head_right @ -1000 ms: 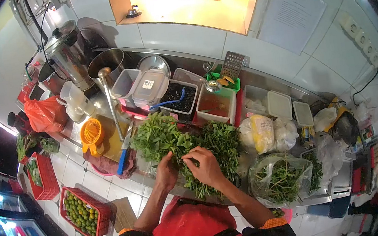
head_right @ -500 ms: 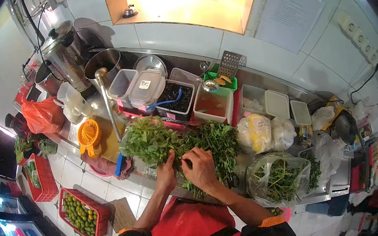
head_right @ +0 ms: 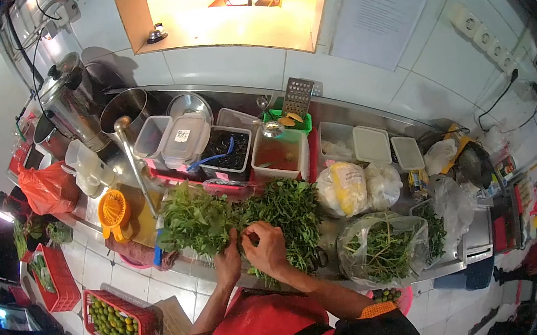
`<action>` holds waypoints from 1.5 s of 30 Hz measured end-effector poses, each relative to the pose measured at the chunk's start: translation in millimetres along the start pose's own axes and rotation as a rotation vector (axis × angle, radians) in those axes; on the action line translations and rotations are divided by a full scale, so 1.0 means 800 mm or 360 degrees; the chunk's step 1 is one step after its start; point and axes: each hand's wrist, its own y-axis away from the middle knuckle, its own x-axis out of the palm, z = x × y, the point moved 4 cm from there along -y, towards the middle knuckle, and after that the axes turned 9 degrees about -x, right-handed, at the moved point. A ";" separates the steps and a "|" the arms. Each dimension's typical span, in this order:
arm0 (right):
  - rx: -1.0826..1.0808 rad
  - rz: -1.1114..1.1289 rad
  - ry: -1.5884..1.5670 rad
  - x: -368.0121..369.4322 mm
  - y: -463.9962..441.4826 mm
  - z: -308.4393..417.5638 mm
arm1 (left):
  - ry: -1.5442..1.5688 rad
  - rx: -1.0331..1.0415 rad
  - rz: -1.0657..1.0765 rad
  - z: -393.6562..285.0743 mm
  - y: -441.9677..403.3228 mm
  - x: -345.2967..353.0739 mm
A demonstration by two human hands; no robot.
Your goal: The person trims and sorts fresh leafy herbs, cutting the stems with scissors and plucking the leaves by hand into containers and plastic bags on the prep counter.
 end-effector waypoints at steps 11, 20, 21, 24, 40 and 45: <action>-0.0105 0.0127 0.0194 0.005 0.007 0.006 | 0.0617 -0.0140 -0.0053 0.011 -0.003 0.004; -0.0122 0.0067 0.0292 0.003 0.008 0.011 | 0.0516 -0.0071 -0.0171 0.030 -0.008 0.012; -0.0079 -0.0031 0.0203 0.006 0.009 0.009 | 0.0383 0.0041 -0.0171 0.020 -0.010 0.011; 0.0153 -0.0030 -0.0120 0.015 0.010 -0.012 | 0.0407 -0.0125 -0.0103 0.008 -0.011 0.011; 0.0041 -0.0004 0.0040 0.005 -0.004 0.005 | 0.0335 -0.0083 -0.0166 0.013 -0.013 0.016; -0.0244 0.0225 0.0466 0.003 -0.006 0.012 | 0.0104 -0.0016 -0.0132 0.032 -0.008 0.014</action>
